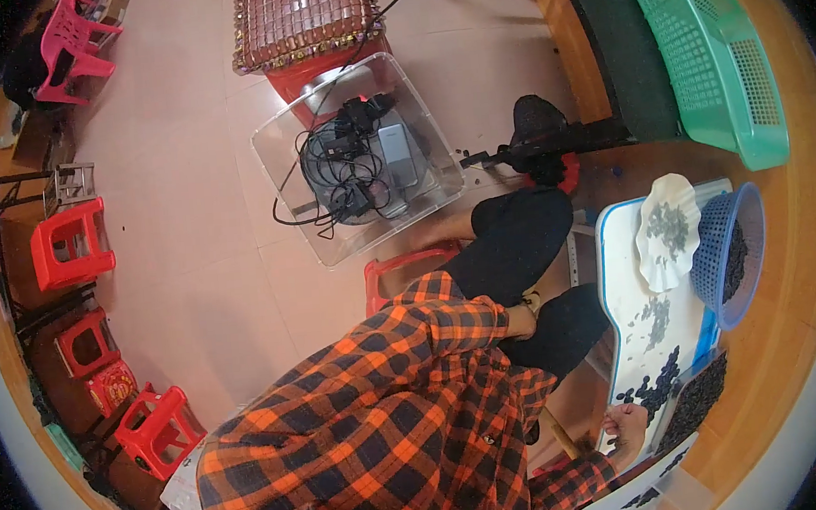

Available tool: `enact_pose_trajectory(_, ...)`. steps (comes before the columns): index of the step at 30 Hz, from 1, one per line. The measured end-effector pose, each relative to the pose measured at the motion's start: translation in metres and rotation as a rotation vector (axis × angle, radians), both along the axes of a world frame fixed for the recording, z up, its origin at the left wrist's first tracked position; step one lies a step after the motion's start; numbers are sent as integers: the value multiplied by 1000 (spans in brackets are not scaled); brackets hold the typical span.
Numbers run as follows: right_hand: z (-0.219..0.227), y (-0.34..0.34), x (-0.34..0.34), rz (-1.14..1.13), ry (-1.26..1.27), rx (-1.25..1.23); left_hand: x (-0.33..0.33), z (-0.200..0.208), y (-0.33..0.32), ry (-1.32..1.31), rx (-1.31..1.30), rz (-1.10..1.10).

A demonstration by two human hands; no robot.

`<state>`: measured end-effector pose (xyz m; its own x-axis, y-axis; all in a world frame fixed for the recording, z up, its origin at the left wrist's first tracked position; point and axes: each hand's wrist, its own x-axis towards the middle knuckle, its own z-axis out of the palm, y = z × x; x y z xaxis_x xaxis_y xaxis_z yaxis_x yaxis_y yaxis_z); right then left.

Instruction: The person assembles small black plastic components by inserting pins into them by hand, sweeps components across the work surface, and touches a phone inside a container.

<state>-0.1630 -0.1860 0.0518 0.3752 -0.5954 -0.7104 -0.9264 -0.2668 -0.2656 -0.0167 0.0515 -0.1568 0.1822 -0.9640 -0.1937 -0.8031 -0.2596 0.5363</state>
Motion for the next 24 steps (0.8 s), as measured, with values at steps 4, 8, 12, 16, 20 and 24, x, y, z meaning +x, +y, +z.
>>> enact_pose_trajectory(4,4,1,7,-8,19,2,4,-4,-1,91,32,-49)
enact_pose_trajectory(8,4,-1,12,-2,39,22,13,-4,-3,157,76,-102)
enact_pose_trajectory(12,-1,-13,1,-17,20,43,20,-27,-23,158,114,-151)
enact_pose_trajectory(16,-5,-17,-1,22,-11,55,-23,-24,-81,-44,658,-60)
enact_pose_trajectory(20,-4,-16,-4,34,-34,46,-8,-28,-75,-128,860,-70)
enact_pose_trajectory(24,-6,-14,-9,19,-60,22,9,-38,-40,125,401,-178)
